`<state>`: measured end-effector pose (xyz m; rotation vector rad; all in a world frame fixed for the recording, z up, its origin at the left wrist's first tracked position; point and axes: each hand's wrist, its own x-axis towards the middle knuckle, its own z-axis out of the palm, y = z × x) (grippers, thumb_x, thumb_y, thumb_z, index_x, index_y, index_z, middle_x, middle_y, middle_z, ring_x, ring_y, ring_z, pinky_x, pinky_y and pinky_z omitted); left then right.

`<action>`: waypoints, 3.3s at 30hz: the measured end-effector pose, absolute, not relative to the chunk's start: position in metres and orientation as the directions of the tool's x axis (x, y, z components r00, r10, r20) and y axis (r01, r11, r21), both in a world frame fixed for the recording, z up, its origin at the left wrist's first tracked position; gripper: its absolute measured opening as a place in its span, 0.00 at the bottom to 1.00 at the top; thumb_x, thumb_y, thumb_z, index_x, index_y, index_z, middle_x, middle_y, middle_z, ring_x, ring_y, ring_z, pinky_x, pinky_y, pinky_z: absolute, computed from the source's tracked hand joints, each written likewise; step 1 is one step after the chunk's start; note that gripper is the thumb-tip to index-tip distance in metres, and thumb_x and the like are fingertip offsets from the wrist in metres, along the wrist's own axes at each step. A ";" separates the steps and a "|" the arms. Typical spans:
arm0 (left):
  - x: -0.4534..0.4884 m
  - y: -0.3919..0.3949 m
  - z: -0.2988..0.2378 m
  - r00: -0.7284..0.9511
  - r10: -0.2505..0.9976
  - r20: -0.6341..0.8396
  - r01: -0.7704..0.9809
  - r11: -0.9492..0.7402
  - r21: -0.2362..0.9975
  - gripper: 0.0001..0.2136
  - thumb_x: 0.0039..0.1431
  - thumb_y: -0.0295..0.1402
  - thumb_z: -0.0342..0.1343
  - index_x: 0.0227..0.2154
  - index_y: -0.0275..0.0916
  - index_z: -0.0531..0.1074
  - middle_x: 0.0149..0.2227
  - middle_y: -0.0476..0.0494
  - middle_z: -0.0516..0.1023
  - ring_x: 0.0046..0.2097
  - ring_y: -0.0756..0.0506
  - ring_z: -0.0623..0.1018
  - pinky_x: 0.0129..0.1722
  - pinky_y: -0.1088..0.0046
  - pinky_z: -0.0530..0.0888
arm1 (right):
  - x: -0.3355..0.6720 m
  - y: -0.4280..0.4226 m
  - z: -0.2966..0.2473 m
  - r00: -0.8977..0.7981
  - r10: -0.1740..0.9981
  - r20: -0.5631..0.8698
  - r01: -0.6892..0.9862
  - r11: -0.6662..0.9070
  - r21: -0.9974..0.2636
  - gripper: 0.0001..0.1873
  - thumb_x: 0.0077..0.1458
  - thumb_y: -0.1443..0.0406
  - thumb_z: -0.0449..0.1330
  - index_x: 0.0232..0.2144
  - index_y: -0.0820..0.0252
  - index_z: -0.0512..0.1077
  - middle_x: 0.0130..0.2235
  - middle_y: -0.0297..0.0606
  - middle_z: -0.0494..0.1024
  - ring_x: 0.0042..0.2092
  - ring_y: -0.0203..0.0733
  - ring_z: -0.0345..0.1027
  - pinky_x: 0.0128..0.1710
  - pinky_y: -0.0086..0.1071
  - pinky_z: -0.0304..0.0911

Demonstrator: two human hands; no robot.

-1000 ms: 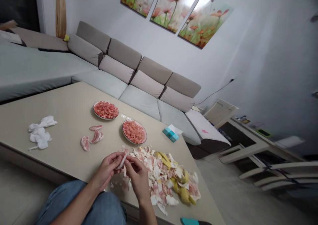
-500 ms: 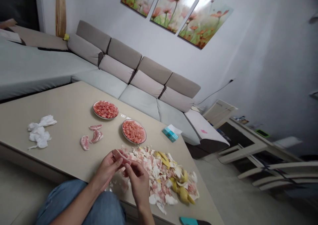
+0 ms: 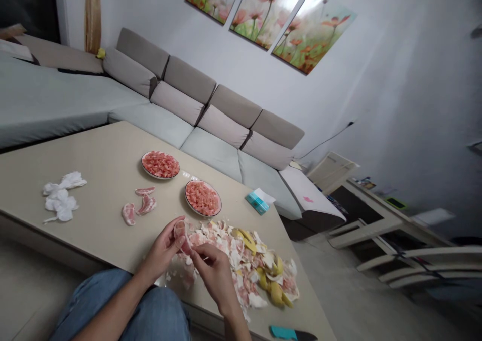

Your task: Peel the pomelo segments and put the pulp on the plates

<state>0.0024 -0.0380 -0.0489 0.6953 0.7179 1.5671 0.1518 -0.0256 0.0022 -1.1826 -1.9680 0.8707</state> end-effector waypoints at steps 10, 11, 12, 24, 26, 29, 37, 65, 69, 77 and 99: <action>0.005 -0.035 -0.056 -0.165 0.986 0.002 -0.589 -0.100 0.802 0.21 0.50 0.40 0.64 0.48 0.41 0.76 0.45 0.40 0.79 0.48 0.39 0.75 0.43 0.71 0.72 | 0.137 -0.029 -0.012 -0.325 0.937 0.129 0.461 0.276 -0.844 0.10 0.48 0.69 0.59 0.18 0.63 0.75 0.20 0.32 0.72 0.23 0.33 0.59 0.23 0.25 0.52; 0.005 -0.035 -0.056 -0.149 0.989 -0.009 -0.602 -0.084 0.794 0.21 0.50 0.40 0.64 0.48 0.40 0.76 0.45 0.40 0.79 0.46 0.40 0.76 0.42 0.72 0.72 | 0.136 -0.029 -0.012 -0.325 0.938 0.123 0.450 0.268 -0.852 0.09 0.47 0.69 0.58 0.18 0.63 0.75 0.20 0.32 0.72 0.23 0.33 0.59 0.23 0.25 0.52; 0.005 -0.036 -0.055 -0.118 0.993 -0.022 -0.613 -0.056 0.788 0.22 0.51 0.41 0.63 0.49 0.40 0.75 0.41 0.40 0.80 0.41 0.41 0.77 0.38 0.72 0.73 | 0.136 -0.028 -0.013 -0.326 0.938 0.114 0.437 0.257 -0.862 0.09 0.47 0.69 0.58 0.19 0.63 0.75 0.20 0.32 0.72 0.22 0.32 0.59 0.23 0.25 0.52; 0.004 -0.038 -0.051 0.087 0.995 -0.042 -0.714 0.091 0.694 0.26 0.59 0.42 0.57 0.56 0.32 0.66 0.18 0.56 0.60 0.21 0.53 0.58 0.19 0.77 0.60 | 0.201 0.004 -0.005 0.009 0.983 0.182 0.501 0.153 -0.852 0.14 0.52 0.58 0.53 0.19 0.59 0.66 0.18 0.27 0.60 0.22 0.34 0.53 0.22 0.27 0.50; 0.004 -0.037 -0.051 0.087 0.995 -0.056 -0.740 0.102 0.664 0.26 0.58 0.41 0.57 0.56 0.32 0.66 0.19 0.55 0.60 0.21 0.52 0.58 0.20 0.77 0.61 | 0.222 0.008 -0.006 0.102 0.964 0.246 0.571 0.146 -0.808 0.17 0.52 0.56 0.51 0.16 0.57 0.62 0.18 0.27 0.57 0.22 0.35 0.51 0.23 0.28 0.48; 0.003 -0.036 -0.053 0.084 0.995 -0.061 -0.776 0.104 0.622 0.24 0.57 0.41 0.59 0.53 0.33 0.69 0.19 0.55 0.61 0.22 0.52 0.59 0.22 0.76 0.62 | 0.251 0.012 -0.008 0.160 0.939 0.305 0.671 0.123 -0.731 0.18 0.49 0.56 0.57 0.14 0.57 0.61 0.18 0.28 0.57 0.24 0.37 0.52 0.25 0.30 0.47; 0.002 -0.036 -0.055 0.001 0.995 -0.098 -0.709 0.069 0.702 0.23 0.54 0.41 0.62 0.52 0.40 0.72 0.39 0.41 0.78 0.38 0.46 0.73 0.33 0.75 0.67 | 0.242 -0.001 -0.013 -0.035 0.929 0.369 0.734 0.274 -0.621 0.16 0.53 0.56 0.57 0.35 0.61 0.78 0.35 0.45 0.79 0.30 0.44 0.69 0.32 0.35 0.63; 0.001 -0.033 -0.061 -0.031 0.998 0.054 -0.508 -0.062 0.859 0.14 0.47 0.39 0.67 0.32 0.33 0.77 0.27 0.44 0.79 0.29 0.47 0.75 0.32 0.74 0.69 | 0.134 -0.018 -0.011 -0.148 0.980 0.131 0.393 0.179 -0.902 0.13 0.45 0.63 0.61 0.15 0.61 0.67 0.17 0.28 0.64 0.20 0.31 0.55 0.21 0.25 0.52; 0.002 -0.036 -0.058 -0.001 1.000 0.026 -0.572 -0.022 0.820 0.12 0.48 0.37 0.67 0.31 0.33 0.79 0.22 0.46 0.78 0.23 0.50 0.73 0.28 0.76 0.67 | 0.136 -0.017 -0.019 -0.148 0.987 0.062 0.344 0.110 -0.933 0.12 0.45 0.62 0.59 0.16 0.60 0.64 0.15 0.26 0.61 0.18 0.30 0.51 0.18 0.24 0.50; -0.005 -0.034 -0.059 0.019 0.998 -0.067 -0.799 0.055 0.598 0.10 0.51 0.34 0.66 0.36 0.36 0.77 0.26 0.50 0.75 0.25 0.53 0.73 0.32 0.76 0.72 | 0.155 -0.017 -0.019 -0.173 0.985 0.011 0.380 0.077 -0.922 0.14 0.50 0.57 0.54 0.20 0.60 0.66 0.16 0.28 0.63 0.18 0.32 0.54 0.18 0.25 0.54; -0.005 -0.031 -0.056 0.059 0.993 -0.105 -0.890 0.100 0.446 0.10 0.57 0.36 0.60 0.38 0.36 0.74 0.31 0.50 0.69 0.26 0.55 0.67 0.27 0.78 0.68 | 0.182 -0.032 -0.023 -0.167 0.933 0.319 0.589 0.354 -0.726 0.13 0.56 0.56 0.58 0.31 0.58 0.77 0.32 0.40 0.79 0.29 0.42 0.70 0.27 0.31 0.64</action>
